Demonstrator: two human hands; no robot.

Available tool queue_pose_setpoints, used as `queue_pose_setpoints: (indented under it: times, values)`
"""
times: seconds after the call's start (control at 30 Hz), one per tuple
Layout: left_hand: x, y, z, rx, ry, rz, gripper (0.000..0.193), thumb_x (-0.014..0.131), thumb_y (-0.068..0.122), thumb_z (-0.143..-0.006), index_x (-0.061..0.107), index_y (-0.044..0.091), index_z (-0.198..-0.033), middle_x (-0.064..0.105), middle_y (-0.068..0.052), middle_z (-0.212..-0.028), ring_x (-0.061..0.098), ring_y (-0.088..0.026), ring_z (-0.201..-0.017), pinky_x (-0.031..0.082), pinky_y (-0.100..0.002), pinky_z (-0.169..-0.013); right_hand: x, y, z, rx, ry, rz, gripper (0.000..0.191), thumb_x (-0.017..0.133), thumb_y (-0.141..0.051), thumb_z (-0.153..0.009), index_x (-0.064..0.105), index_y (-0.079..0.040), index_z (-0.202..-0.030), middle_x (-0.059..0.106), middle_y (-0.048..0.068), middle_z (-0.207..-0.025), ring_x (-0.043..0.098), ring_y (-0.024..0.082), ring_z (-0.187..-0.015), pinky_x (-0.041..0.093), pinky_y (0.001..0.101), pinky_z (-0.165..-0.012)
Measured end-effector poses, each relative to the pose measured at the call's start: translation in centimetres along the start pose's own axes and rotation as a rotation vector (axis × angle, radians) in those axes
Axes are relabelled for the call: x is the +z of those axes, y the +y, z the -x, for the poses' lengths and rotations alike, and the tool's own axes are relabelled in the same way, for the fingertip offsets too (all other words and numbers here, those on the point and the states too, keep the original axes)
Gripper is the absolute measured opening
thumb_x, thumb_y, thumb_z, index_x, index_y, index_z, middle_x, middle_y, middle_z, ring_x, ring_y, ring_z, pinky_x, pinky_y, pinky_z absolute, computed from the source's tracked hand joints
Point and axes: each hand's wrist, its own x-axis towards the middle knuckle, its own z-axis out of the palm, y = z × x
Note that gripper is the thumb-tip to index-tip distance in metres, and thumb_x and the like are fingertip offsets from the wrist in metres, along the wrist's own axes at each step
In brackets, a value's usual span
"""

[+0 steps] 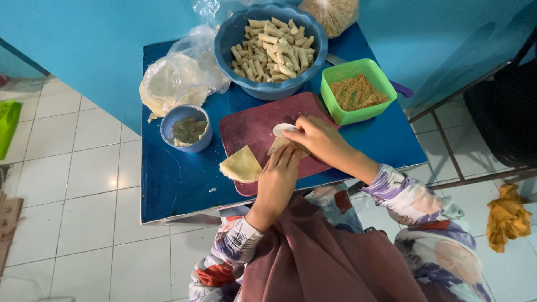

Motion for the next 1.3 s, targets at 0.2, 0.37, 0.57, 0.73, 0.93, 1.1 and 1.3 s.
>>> queue_pose_setpoints:
  times: [0.2, 0.37, 0.57, 0.73, 0.93, 1.1, 1.3]
  values:
    - [-0.1, 0.2, 0.1, -0.032, 0.009, 0.071, 0.034, 0.065, 0.003, -0.082, 0.068, 0.003, -0.116, 0.069, -0.010, -0.123, 0.064, -0.026, -0.118, 0.055, -0.036, -0.098, 0.7, 0.5, 0.9, -0.071, -0.032, 0.231, 0.040, 0.070, -0.013, -0.084, 0.069, -0.009, -0.123, 0.054, 0.006, -0.097, 0.060, 0.024, -0.087, 0.051, 0.0363, -0.075]
    - [0.0, 0.2, 0.0, -0.016, 0.029, 0.039, 0.031, 0.066, 0.004, -0.084, 0.068, 0.002, -0.115, 0.068, -0.011, -0.121, 0.064, -0.027, -0.120, 0.054, -0.038, -0.100, -0.5, 0.9, 0.2, -0.072, -0.075, 0.337, 0.035, 0.069, -0.013, -0.087, 0.068, -0.009, -0.122, 0.054, 0.006, -0.096, 0.059, 0.022, -0.086, 0.050, 0.0350, -0.075]
    - [0.0, 0.3, 0.1, -0.033, 0.013, 0.040, 0.031, 0.066, 0.003, -0.084, 0.068, 0.003, -0.115, 0.068, -0.011, -0.121, 0.064, -0.027, -0.120, 0.055, -0.037, -0.098, -1.6, 0.1, -0.2, -0.022, -0.013, 0.211, 0.039, 0.069, -0.013, -0.084, 0.071, -0.017, -0.123, 0.053, 0.004, -0.095, 0.059, 0.023, -0.088, 0.049, 0.0362, -0.075]
    - [-0.2, 0.5, 0.0, -0.060, 0.035, 0.093, 0.034, 0.064, 0.000, -0.083, 0.069, 0.006, -0.116, 0.068, -0.010, -0.123, 0.064, -0.025, -0.119, 0.056, -0.037, -0.096, -0.5, -0.5, 0.1, -0.051, -0.025, 0.196, 0.039, 0.069, -0.011, -0.084, 0.072, -0.016, -0.123, 0.054, 0.005, -0.096, 0.061, 0.024, -0.090, 0.052, 0.0366, -0.077]
    - [-0.2, 0.3, 0.1, -0.035, 0.031, 0.051, 0.032, 0.066, 0.003, -0.083, 0.068, 0.004, -0.115, 0.068, -0.011, -0.122, 0.063, -0.027, -0.121, 0.055, -0.038, -0.099, 0.5, 0.9, 0.2, 0.099, 0.083, 0.250, 0.028, 0.071, -0.014, -0.089, 0.070, -0.011, -0.117, 0.056, 0.006, -0.101, 0.062, 0.024, -0.090, 0.051, 0.0371, -0.074]
    - [-0.3, 0.3, 0.2, -0.007, 0.025, 0.001, 0.031, 0.066, 0.005, -0.085, 0.067, 0.003, -0.116, 0.067, -0.011, -0.123, 0.062, -0.027, -0.123, 0.055, -0.037, -0.100, 0.2, 1.2, 1.3, 0.173, 0.018, 0.506, 0.012, 0.069, -0.010, -0.085, 0.064, -0.011, -0.095, 0.056, 0.006, -0.101, 0.062, 0.022, -0.091, 0.053, 0.0356, -0.075]
    - [-1.0, 0.5, 0.0, 0.009, 0.005, 0.009, 0.038, 0.066, 0.005, -0.081, 0.066, 0.003, -0.119, 0.066, -0.009, -0.124, 0.062, -0.027, -0.123, 0.055, -0.036, -0.098, -1.6, -0.1, 0.6, 0.114, 0.056, 0.471, 0.009, 0.070, -0.010, -0.086, 0.064, -0.011, -0.093, 0.059, 0.003, -0.103, 0.062, 0.022, -0.094, 0.053, 0.0368, -0.078]
